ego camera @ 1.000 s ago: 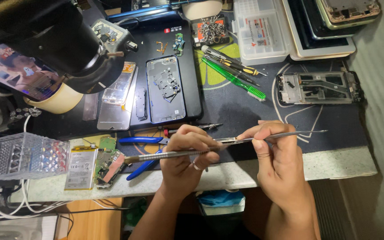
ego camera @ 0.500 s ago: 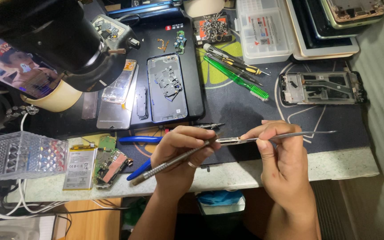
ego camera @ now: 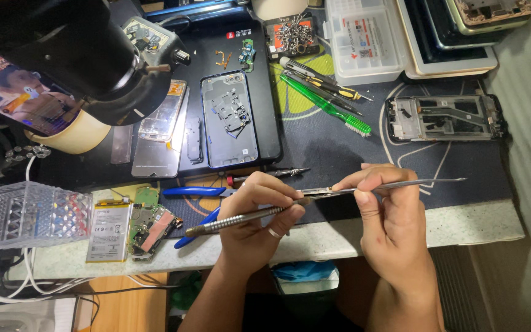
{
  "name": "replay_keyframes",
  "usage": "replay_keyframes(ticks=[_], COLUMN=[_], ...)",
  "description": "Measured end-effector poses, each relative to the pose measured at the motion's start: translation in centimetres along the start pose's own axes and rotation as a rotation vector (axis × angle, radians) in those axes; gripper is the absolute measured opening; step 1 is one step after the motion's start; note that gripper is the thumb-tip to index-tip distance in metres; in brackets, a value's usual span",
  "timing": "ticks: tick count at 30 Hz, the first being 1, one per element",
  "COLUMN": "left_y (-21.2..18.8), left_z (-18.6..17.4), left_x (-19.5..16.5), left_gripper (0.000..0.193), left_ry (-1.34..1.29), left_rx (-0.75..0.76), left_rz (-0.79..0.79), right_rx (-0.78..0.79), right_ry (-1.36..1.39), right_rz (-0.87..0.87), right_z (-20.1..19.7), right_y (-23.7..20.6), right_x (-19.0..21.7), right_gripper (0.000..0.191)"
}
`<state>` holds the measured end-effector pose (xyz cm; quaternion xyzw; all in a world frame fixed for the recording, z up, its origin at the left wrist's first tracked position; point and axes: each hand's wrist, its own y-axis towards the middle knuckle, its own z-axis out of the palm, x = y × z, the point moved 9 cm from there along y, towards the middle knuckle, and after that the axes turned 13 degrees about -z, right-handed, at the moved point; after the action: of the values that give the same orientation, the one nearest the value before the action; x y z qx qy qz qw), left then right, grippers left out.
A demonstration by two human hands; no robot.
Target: The person uses tweezers and a precision screwdriver to remove and reposition small components inside a disassembled smartphone chassis. They handle the phone frame, internal circuit boards, and screws while working at a bench with a microscope and various tools.
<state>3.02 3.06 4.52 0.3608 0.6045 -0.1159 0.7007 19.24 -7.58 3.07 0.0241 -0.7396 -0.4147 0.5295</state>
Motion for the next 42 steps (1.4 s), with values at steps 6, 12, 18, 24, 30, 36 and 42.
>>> replay_keyframes(ticks=[6,12,18,24,30,36,42], left_y=[0.2,0.3,0.8,1.1,1.1,0.9,0.9], left_z=[0.1,0.2,0.2,-0.2,-0.4,0.1,0.2], left_x=[0.0,-0.3,0.2,3.1,4.2,3.4,4.0], left_gripper=[0.019,0.02,0.021,0.018,0.016,0.015,0.016], left_ry=[0.032,0.072,0.099,-0.148,-0.195,-0.184,-0.276], left_rx=[-0.011,-0.027,-0.007,0.022,0.01,0.009,0.029], left_rz=[-0.026,-0.004,-0.006,-0.254,-0.344,-0.247,-0.307], right_rx=[-0.004,-0.001,0.011,0.028,0.021,0.024,0.048], right_ry=[0.029,0.004,-0.019,-0.064,-0.059,-0.089,-0.153], right_rz=[0.002,-0.022,-0.023,-0.048,-0.028,-0.042,-0.094], right_z=[0.1,0.0,0.1,0.1,0.0,0.0,0.1], right_y=[0.0,0.2,0.3,0.5,0.4,0.4,0.7], right_x=[0.0,0.3,0.4,0.6,0.3,0.5,1.3], right_gripper=[0.018,0.017,0.017,0.017,0.016,0.017,0.018])
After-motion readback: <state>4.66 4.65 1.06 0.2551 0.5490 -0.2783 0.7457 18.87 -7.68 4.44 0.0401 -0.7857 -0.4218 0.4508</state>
